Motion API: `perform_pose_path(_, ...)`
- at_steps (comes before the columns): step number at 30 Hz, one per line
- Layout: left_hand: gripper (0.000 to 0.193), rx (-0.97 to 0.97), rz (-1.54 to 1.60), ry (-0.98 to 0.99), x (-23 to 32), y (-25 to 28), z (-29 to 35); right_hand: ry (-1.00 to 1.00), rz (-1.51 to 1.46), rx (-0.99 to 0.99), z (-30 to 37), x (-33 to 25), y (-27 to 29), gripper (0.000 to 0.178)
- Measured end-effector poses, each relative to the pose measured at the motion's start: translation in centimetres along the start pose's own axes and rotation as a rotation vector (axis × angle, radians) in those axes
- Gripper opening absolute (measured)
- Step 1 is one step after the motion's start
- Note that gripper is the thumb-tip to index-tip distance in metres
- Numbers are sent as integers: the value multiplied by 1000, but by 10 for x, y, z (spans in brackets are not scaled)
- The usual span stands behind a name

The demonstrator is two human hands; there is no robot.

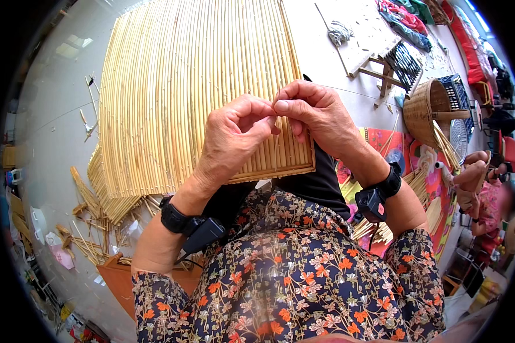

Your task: The person constructs a bamboo mat by aligning bamboo sticks and threading a cord through them to bind them together, using pliers to trim or adjust the edges.

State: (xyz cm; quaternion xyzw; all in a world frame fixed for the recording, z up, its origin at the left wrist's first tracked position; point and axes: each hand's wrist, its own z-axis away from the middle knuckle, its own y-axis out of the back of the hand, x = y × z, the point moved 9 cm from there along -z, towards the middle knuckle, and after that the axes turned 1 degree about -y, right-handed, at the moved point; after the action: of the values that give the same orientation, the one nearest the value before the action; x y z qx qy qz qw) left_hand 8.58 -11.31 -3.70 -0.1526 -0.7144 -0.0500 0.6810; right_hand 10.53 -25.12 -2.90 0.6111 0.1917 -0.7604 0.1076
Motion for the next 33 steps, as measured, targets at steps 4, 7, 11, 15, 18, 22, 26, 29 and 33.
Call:
perform_pose_path(4, 10, 8, -12, 2, -1, 2, 1, -5, 2, 63, 0, 1, 1, 15)
perform_pose_path(7, 10, 4, -1, 7, -1, 2, 1, -5, 17, 48, 0, 0, 1, 14)
perform_pose_path(11, 10, 5, 42, 2, 2, 1, 2, -8, 3, 19, 0, 1, 1, 17)
perform_pose_path(15, 11, 0, 42, -10, 1, 0, 1, 1, 7, 15, 0, 1, 1, 16)
perform_pose_path(18, 11, -2, 19, -10, 0, 0, 0, 4, 20, 12, 0, -1, -1, 17)
perform_pose_path(22, 11, -1, -16, 9, 2, 1, 0, -5, -2, 17, 1, -1, 1, 17)
perform_pose_path(26, 11, 13, 30, 22, 0, 3, 0, -6, -147, 83, -1, 4, 10, 16)
perform_pose_path(29, 10, 32, 32, 49, 2, 4, 1, -7, -207, 77, -1, 6, 12, 16)
perform_pose_path(33, 14, 30, 25, 18, 2, 3, 2, -12, -202, 68, -1, 7, 11, 16)
